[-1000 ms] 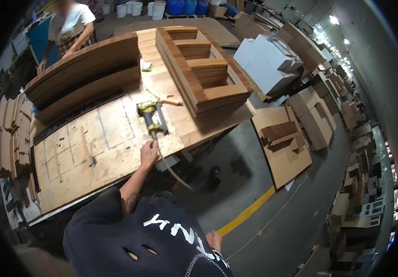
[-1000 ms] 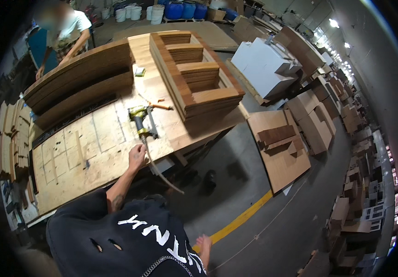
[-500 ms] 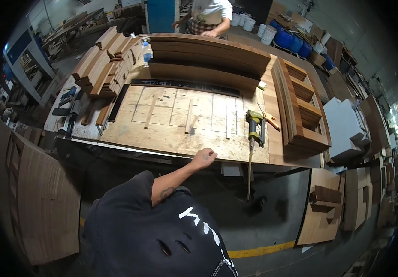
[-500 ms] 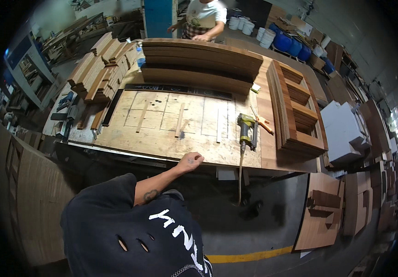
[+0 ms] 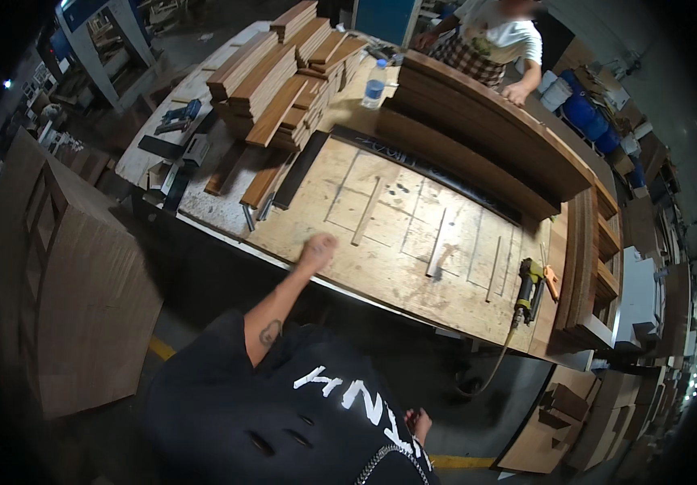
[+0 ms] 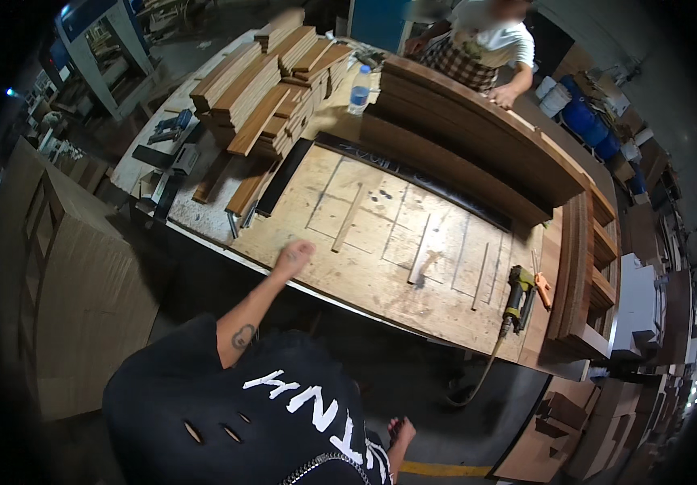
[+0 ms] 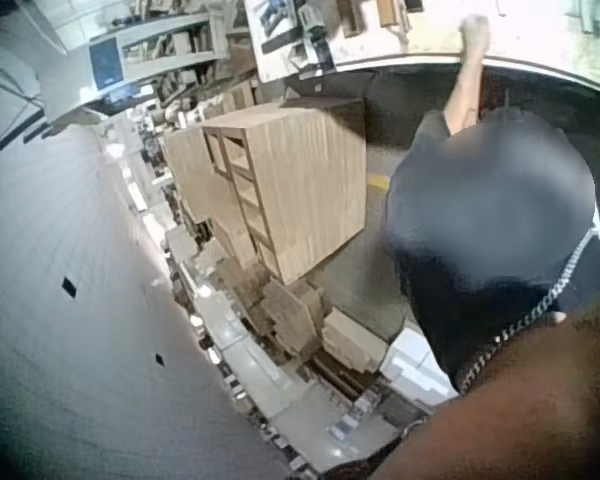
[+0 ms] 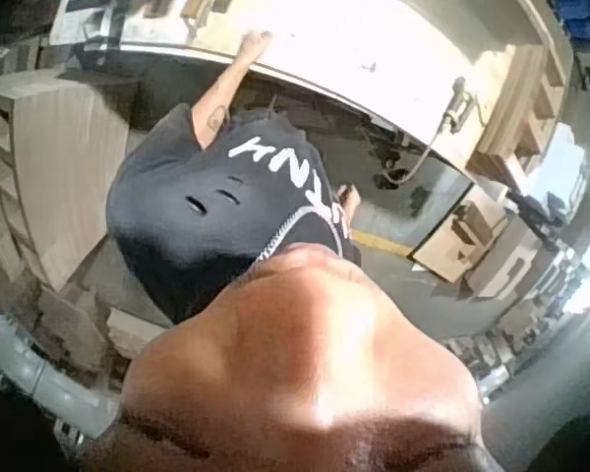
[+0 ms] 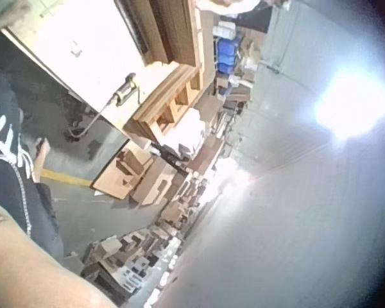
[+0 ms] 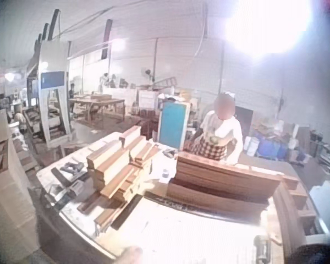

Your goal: The person assembles wooden frames on a workbench by aligning wooden pieces and fastening them with a nail gun. They repeatedly pick up pieces, position them into rectangular frames, and use the nail gun to secure joints. A coworker is visible in the background handling similar wooden parts.

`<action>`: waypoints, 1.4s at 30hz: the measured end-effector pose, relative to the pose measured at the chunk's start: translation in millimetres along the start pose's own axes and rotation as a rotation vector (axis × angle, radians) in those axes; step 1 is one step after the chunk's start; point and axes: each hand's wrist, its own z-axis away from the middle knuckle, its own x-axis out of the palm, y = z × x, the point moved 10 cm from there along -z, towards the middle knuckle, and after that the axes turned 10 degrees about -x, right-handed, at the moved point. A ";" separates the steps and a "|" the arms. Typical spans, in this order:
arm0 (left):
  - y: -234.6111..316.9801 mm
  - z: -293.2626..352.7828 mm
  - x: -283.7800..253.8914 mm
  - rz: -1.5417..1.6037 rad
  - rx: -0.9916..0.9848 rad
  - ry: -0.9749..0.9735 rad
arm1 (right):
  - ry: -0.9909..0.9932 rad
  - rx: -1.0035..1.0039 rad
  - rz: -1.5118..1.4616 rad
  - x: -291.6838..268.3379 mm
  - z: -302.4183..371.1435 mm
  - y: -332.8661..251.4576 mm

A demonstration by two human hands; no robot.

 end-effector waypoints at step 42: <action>51.0 -51.5 -104.1 -0.663 -0.062 0.288 | -0.299 -0.313 0.494 288.5 20.4 -78.4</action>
